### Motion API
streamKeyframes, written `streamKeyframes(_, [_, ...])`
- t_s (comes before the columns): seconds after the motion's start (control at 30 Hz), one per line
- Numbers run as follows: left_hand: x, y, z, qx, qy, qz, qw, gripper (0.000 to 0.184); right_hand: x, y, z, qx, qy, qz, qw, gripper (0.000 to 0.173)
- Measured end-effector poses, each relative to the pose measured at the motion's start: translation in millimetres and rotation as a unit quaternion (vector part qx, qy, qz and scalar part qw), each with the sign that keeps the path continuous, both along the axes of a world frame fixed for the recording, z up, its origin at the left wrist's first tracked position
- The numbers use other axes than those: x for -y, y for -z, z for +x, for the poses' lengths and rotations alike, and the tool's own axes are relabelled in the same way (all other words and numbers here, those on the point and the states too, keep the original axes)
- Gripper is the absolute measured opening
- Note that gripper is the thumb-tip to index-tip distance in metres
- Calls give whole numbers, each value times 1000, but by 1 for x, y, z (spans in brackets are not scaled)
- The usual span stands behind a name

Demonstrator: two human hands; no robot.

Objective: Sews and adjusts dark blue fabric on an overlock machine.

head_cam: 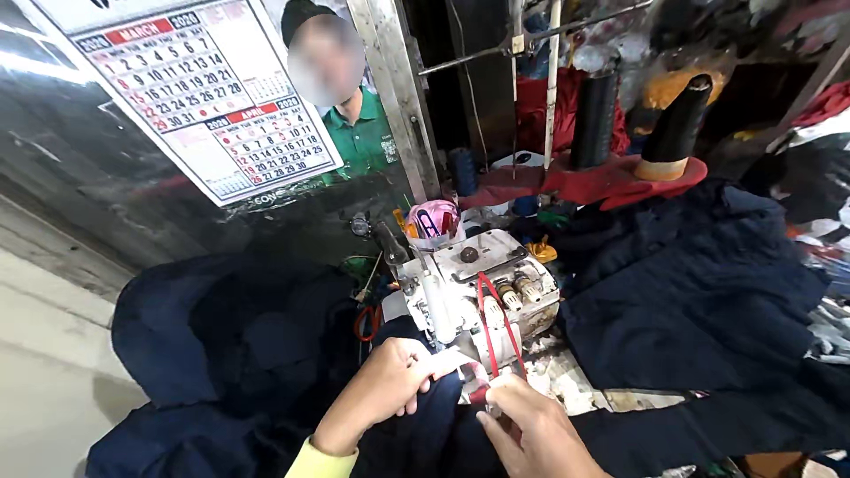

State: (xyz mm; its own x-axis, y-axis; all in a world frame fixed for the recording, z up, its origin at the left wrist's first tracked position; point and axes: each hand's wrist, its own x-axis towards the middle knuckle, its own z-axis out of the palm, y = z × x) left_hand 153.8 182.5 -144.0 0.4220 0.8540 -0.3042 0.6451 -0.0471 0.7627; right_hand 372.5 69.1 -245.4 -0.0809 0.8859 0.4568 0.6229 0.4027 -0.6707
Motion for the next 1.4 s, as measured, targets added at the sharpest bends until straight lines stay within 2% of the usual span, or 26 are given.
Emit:
streamKeyframes(0.1, [3,2,1,3,-6,13,1000,20,5,-7,-10,0,-47,42,998,16])
streamKeyframes(0.2, [5,5,2,-5,-14,35,999,23,-1,-9,-18,58,-87,59,993,22])
streamKeyframes(0.33, [6,4,3,-71,-12,68,995,24,-6,-15,-19,157,-89,-19,983,31])
streamKeyframes(0.4, [13,0,4,-174,-10,161,971,23,-4,-17,-19,171,-83,-30,981,32])
streamKeyframes(0.43, [20,2,4,-204,-11,237,950,23,-3,-19,-19,176,-82,-34,980,33])
streamKeyframes(0.5, [31,16,1,-183,-2,415,891,22,-3,-21,-19,178,-82,-36,980,35])
streamKeyframes(0.57, [41,33,2,-130,16,494,859,22,1,-20,-17,178,-87,-28,980,39])
streamKeyframes(0.67, [48,55,4,-127,18,507,852,25,-1,-19,-10,163,-110,-25,980,43])
streamKeyframes(0.83, [46,56,2,-86,0,487,869,24,-5,-15,-1,143,-130,-25,981,39])
streamKeyframes(1.0, [38,69,7,-90,-83,522,844,22,-12,-14,-1,136,-125,-32,982,35])
streamKeyframes(1.2, [31,70,10,-110,-82,500,855,24,-26,-6,0,127,-123,-16,984,31])
streamKeyframes(1.3, [32,71,10,-110,-80,499,856,24,-25,-1,5,76,-145,-4,986,30])
streamKeyframes(1.4, [30,70,7,-113,-69,494,859,24,-24,6,13,38,-85,12,996,27])
